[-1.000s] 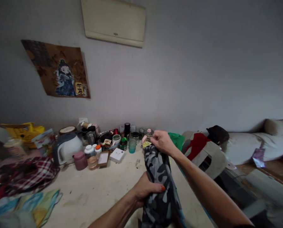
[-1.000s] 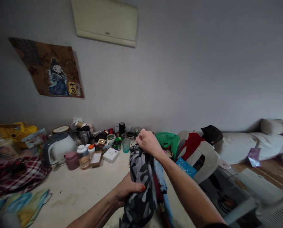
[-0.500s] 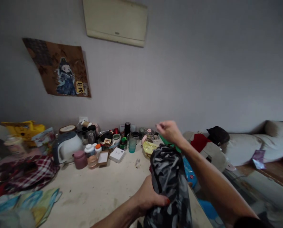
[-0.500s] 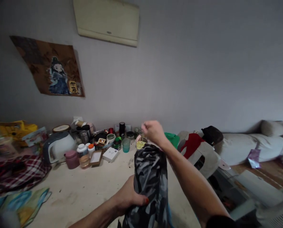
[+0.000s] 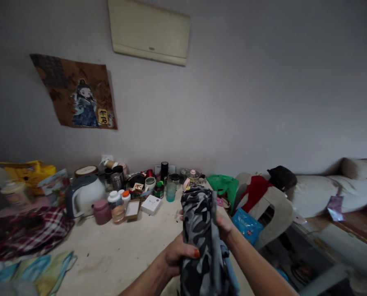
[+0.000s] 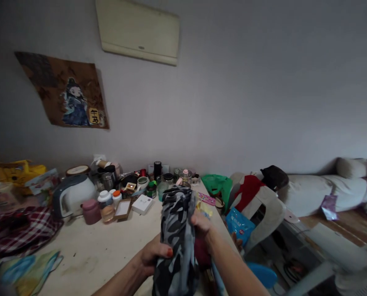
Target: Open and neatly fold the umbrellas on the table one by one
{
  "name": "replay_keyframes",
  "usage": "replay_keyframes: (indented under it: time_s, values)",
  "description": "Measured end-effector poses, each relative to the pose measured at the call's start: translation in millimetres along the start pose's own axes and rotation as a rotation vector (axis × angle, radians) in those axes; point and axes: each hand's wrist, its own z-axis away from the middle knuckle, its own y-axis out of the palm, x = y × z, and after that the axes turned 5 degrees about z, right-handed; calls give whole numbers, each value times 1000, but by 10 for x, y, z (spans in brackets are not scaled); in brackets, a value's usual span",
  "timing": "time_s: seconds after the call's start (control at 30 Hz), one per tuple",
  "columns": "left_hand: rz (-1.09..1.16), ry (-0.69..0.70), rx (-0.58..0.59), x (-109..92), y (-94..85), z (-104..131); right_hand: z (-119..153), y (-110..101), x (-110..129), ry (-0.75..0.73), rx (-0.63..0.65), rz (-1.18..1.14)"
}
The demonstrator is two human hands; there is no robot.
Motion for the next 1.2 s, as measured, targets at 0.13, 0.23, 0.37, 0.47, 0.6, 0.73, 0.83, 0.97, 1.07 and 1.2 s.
replay_keyframes:
  time_s: [0.13, 0.23, 0.37, 0.47, 0.6, 0.73, 0.83, 0.97, 1.07, 1.2]
  values:
    - [59, -68, 23, 30, -49, 16, 69, 206, 145, 101, 252, -77]
    - [15, -58, -45, 50, 24, 36, 60, 247, 245, 101, 226, -39]
    - [-157, 41, -313, 38, 234, -18, 39, 438, 253, -20, -115, 159]
    - [-370, 122, -488, -10, 312, -47, 14, 584, 266, -147, -435, 426]
    - [-303, 43, -269, -58, 186, 39, -48, 532, 238, -106, -439, 196]
    - [-56, -76, -87, 38, 31, 123, -73, 405, 171, -73, -390, -136]
    - [-192, 25, -236, 140, 21, 82, -75, 402, 129, -108, -406, -121]
    - [-600, 290, -540, 166, 14, -47, -143, 427, 43, -184, -594, 42]
    - [-719, 388, -625, 113, -7, -95, -207, 380, -2, -160, -664, -3]
    - [-533, 165, -374, 41, -7, -49, -211, 222, 43, -172, -592, -194]
